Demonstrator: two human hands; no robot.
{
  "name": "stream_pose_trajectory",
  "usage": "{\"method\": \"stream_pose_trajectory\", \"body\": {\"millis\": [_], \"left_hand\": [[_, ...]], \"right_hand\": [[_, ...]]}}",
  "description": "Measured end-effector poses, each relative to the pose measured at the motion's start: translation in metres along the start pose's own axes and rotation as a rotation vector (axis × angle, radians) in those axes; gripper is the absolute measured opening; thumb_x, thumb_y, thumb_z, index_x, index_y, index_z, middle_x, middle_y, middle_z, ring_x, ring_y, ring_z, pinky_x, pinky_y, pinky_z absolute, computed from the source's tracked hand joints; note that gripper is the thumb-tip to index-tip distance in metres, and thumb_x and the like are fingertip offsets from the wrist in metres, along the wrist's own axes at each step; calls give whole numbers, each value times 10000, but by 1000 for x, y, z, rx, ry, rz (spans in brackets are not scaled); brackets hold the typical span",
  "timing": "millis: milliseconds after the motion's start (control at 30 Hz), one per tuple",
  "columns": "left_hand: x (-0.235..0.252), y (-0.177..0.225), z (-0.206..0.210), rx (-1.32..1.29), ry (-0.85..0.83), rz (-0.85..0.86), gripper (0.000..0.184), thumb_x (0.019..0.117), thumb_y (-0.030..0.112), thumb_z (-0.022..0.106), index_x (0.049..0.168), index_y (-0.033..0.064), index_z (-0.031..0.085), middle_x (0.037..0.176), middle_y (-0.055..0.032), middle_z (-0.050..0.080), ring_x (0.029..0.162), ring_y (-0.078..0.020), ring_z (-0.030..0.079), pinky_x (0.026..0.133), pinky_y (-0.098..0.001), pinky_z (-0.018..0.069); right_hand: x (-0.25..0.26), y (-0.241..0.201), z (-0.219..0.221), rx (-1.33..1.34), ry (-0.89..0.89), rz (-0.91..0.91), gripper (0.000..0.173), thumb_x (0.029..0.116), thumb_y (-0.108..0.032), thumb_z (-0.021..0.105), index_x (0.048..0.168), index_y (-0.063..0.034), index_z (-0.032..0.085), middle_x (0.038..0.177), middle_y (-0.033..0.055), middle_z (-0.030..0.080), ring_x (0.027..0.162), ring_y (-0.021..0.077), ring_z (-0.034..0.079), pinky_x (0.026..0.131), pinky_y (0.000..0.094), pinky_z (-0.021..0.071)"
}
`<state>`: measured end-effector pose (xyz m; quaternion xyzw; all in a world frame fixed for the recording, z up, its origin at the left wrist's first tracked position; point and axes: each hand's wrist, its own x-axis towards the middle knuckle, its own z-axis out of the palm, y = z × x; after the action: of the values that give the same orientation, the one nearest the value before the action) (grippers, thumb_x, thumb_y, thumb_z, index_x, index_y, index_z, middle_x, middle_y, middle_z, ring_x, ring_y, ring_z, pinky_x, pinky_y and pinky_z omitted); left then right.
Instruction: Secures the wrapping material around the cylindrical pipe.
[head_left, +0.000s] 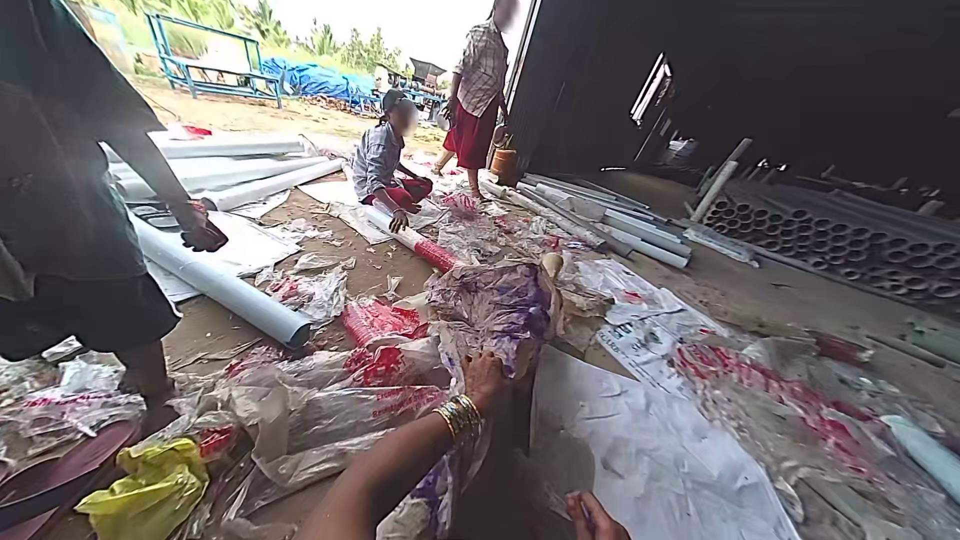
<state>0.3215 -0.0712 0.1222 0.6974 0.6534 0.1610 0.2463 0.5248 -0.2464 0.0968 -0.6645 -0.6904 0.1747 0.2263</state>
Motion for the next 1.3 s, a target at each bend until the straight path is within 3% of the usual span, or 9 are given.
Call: {"method": "stream_pose_trajectory", "body": {"millis": [100, 233, 333, 433, 533, 600, 667, 900, 1300], "left_hand": [[-4, 19, 8, 12, -65, 9, 341, 962, 238, 623, 1217, 22, 688, 1383, -170, 608, 1376, -362, 477, 1157, -614, 275], [-8, 21, 4, 28, -163, 48, 364, 965, 303, 646, 1192, 24, 700, 1366, -186, 621, 1372, -366, 491, 1160, -636, 266], [-2, 6, -15, -16, -216, 68, 470, 974, 460, 648, 1205, 57, 716, 1334, -190, 645, 1345, -369, 522, 1138, -692, 260], [8, -16, -38, -120, -42, -88, 505, 1026, 489, 541, 1256, 63, 683, 1368, -187, 625, 1360, -360, 515, 1135, -692, 259], [25, -60, -22, -414, 97, -355, 553, 1034, 405, 554, 1393, -15, 556, 1445, -247, 547, 1396, -383, 478, 1147, -627, 317], [19, -84, 3, -742, 123, -407, 574, 1057, 297, 558, 1457, -99, 444, 1479, -314, 481, 1399, -409, 463, 1149, -557, 364], [7, -87, 18, -993, 70, -395, 541, 1098, 290, 477, 1497, -68, 403, 1536, -286, 426, 1393, -392, 459, 1113, -527, 398], [32, -11, 26, -1121, 93, -408, 479, 1037, 156, 572, 1404, -129, 457, 1451, -308, 484, 1347, -379, 488, 1101, -496, 413], [-5, 123, 73, -895, -156, -16, 505, 1013, 101, 595, 1475, -40, 444, 1431, -293, 540, 1369, -395, 502, 1141, -575, 362]], "right_hand": [[15, -33, 55, 97, 74, 98, 368, 1018, -214, 636, 982, 151, 674, 852, 298, 675, 832, 427, 675, 816, 566, 512], [33, -56, 113, 56, -12, 214, 658, 846, -373, 850, 1198, 145, 649, 1315, 348, 587, 1249, 449, 580, 1088, 507, 453], [42, -66, 135, 148, -46, 318, 578, 886, -146, 799, 1314, 165, 566, 1411, 362, 517, 1335, 443, 522, 1147, 488, 403], [43, -66, 132, 148, -55, 411, 411, 973, -8, 628, 1347, 147, 560, 1344, 329, 609, 1298, 419, 584, 1134, 487, 418], [36, -45, 130, 144, 33, 459, 322, 939, -23, 680, 1214, 142, 647, 1209, 318, 678, 1192, 433, 642, 1067, 520, 457], [32, -29, 130, 229, 90, 513, 338, 935, -12, 691, 1224, 155, 635, 1195, 334, 670, 1173, 447, 637, 1060, 534, 452], [27, -8, 134, 314, 173, 566, 327, 919, 1, 704, 1200, 157, 636, 1162, 347, 664, 1131, 457, 637, 1027, 553, 463], [16, 36, 109, 413, 361, 701, 383, 899, 3, 747, 1222, 166, 621, 1125, 353, 668, 1082, 457, 641, 988, 561, 468], [-25, 104, 65, 360, 514, 849, 446, 919, -76, 737, 1258, 173, 590, 1181, 362, 643, 1129, 449, 618, 1018, 562, 454]]}}
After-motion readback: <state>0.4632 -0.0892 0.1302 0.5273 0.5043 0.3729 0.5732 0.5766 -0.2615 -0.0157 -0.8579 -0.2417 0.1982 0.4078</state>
